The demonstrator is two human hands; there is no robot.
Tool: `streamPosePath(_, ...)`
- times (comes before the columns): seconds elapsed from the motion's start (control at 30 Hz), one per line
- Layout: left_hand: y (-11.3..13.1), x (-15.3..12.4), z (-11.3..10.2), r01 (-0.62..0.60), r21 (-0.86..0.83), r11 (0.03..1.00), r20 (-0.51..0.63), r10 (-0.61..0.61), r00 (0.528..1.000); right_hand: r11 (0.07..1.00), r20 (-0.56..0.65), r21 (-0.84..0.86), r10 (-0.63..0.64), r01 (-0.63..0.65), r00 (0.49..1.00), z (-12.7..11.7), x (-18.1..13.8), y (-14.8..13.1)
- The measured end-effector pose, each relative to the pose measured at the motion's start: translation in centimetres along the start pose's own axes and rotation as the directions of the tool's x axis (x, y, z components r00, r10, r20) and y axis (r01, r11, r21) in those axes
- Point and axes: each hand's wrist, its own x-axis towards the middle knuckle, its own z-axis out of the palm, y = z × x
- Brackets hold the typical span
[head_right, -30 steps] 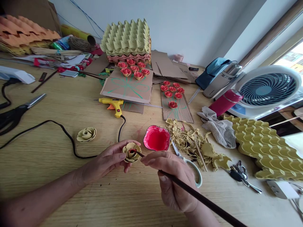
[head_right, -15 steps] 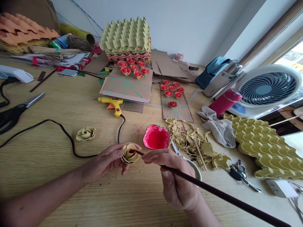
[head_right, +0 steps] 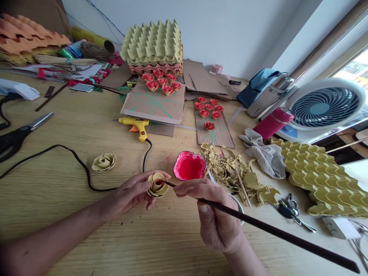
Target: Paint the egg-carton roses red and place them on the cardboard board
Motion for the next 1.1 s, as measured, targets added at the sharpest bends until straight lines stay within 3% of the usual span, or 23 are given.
streamPosePath(0.1, 0.0, 0.0, 0.1, -0.055, 0.041, 0.998, -0.021, 0.056, 0.998, 1.000, -0.046, -0.004, 0.009, -0.009, 0.999, 0.2, 0.1, -0.1)
streamPosePath(0.27, -0.5, 0.3, 0.2, -0.125, 0.104, 0.987, -0.058, 0.131, 0.990, 0.997, 0.016, -0.076, -0.021, 0.022, 1.000, 0.1, 0.0, 0.3)
streamPosePath(0.43, -1.4, 0.5, 0.2, -0.206, 0.183, 0.961, -0.128, 0.232, 0.964, 0.994, -0.068, -0.096, -0.054, 0.047, 0.996, -0.1, -0.1, 0.3)
streamPosePath(0.6, -1.4, 0.3, 0.4, -0.184, 0.278, 0.943, -0.209, 0.247, 0.946, 0.996, -0.001, -0.065, -0.057, 0.057, 0.998, 0.2, 0.2, -0.1)
streamPosePath(0.77, -1.5, 0.2, 0.6, -0.181, 0.443, 0.878, -0.220, 0.302, 0.928, 0.997, 0.051, -0.053, -0.056, 0.059, 0.997, 0.8, 0.3, -0.2)
streamPosePath(1.1, -1.9, 0.3, 0.6, -0.174, 0.497, 0.850, -0.250, 0.333, 0.909, 0.994, 0.141, -0.063, -0.077, 0.086, 0.987, 0.7, 0.3, -0.2)
